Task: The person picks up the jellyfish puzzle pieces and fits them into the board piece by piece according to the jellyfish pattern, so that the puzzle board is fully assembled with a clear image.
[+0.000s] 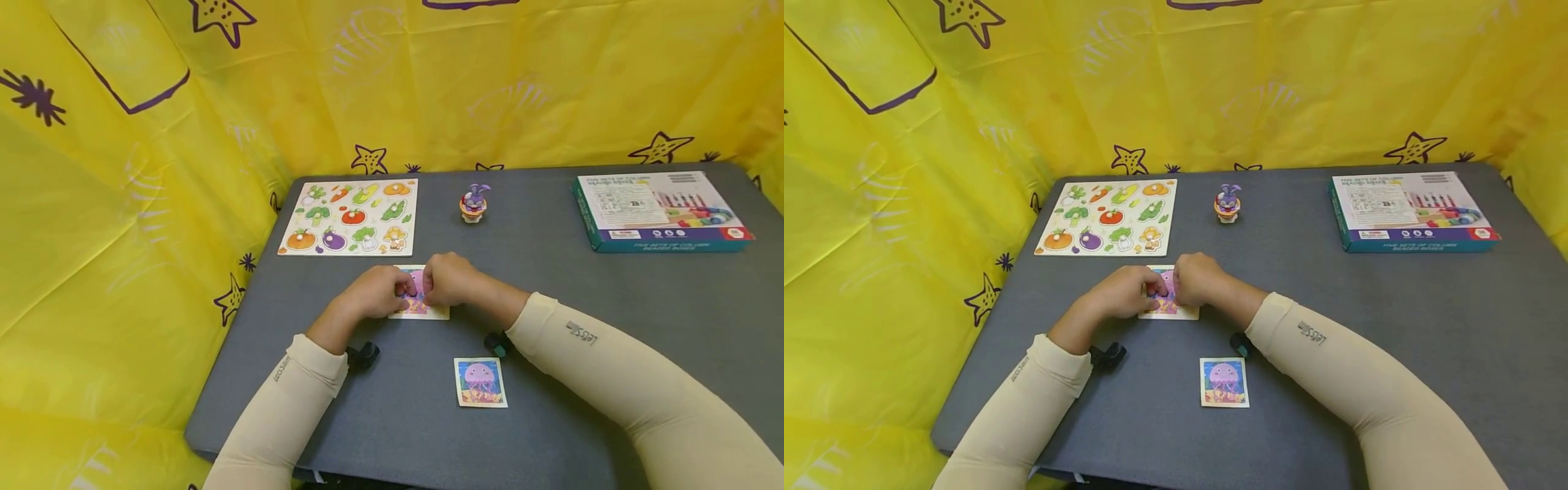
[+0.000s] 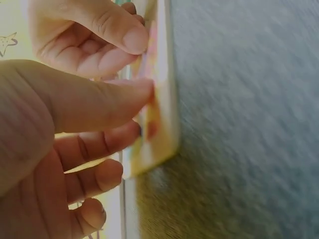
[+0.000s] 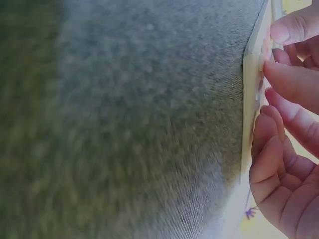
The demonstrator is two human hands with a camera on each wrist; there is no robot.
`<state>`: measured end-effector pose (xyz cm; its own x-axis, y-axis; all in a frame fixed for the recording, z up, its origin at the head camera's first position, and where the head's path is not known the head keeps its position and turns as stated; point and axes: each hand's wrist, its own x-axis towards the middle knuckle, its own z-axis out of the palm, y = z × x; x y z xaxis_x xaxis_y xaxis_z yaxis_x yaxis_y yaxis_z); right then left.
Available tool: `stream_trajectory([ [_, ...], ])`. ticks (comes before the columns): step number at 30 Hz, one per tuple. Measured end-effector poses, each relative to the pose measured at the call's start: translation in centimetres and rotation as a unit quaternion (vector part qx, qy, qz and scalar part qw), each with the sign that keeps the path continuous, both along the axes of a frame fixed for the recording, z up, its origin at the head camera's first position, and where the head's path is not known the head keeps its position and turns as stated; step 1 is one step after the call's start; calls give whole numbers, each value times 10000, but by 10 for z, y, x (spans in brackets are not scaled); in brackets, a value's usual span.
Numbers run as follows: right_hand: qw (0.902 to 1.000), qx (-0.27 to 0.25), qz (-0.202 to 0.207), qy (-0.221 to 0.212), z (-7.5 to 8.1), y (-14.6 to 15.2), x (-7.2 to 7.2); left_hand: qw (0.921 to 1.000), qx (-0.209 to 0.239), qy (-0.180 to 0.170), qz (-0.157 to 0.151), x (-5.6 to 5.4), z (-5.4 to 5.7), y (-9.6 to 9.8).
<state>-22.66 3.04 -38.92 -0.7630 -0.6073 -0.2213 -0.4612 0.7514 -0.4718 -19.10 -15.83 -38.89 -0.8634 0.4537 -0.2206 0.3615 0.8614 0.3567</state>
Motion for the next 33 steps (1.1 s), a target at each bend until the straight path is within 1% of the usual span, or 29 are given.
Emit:
stream_trajectory([
  [3, 9999, -153, 48, 56, 6, 8, 3, 9997, -113, 80, -189, 1, 3, 4],
  [6, 9998, -160, 82, 57, 12, 25, 6, 9990, -24, 110, -440, 1, 3, 10],
  [8, 9999, -3, 104, 1, 14, 40, 8, 9981, 114, 104, -596, 1, 2, 14],
  [10, 9996, 192, 163, -87, 15, 56, 11, 9970, 154, 132, -749, 1, 0, 17],
  [13, 9985, 464, 223, -202, 16, 79, 18, 9962, 131, 135, -846, 0, -3, 20],
  [15, 9977, 576, 237, -262, 17, 93, 24, 9962, 59, 132, -864, -1, -5, 21],
  [19, 9971, 679, 156, -292, 16, 115, 37, 9962, 84, 145, -855, -3, -9, 18],
  [24, 9979, 638, 115, 12, 11, 127, 51, 9955, 196, 166, -911, -4, -9, 14],
  [26, 9980, 630, 52, 75, 10, 128, 53, 9957, 243, 136, -885, -4, -9, 14],
  [29, 9984, 558, -122, 0, 9, 127, 54, 9964, 304, 68, -791, -4, -8, 14],
  [33, 9995, 184, -234, -113, 9, 123, 51, 9971, 285, 10, -703, -4, -8, 15],
])
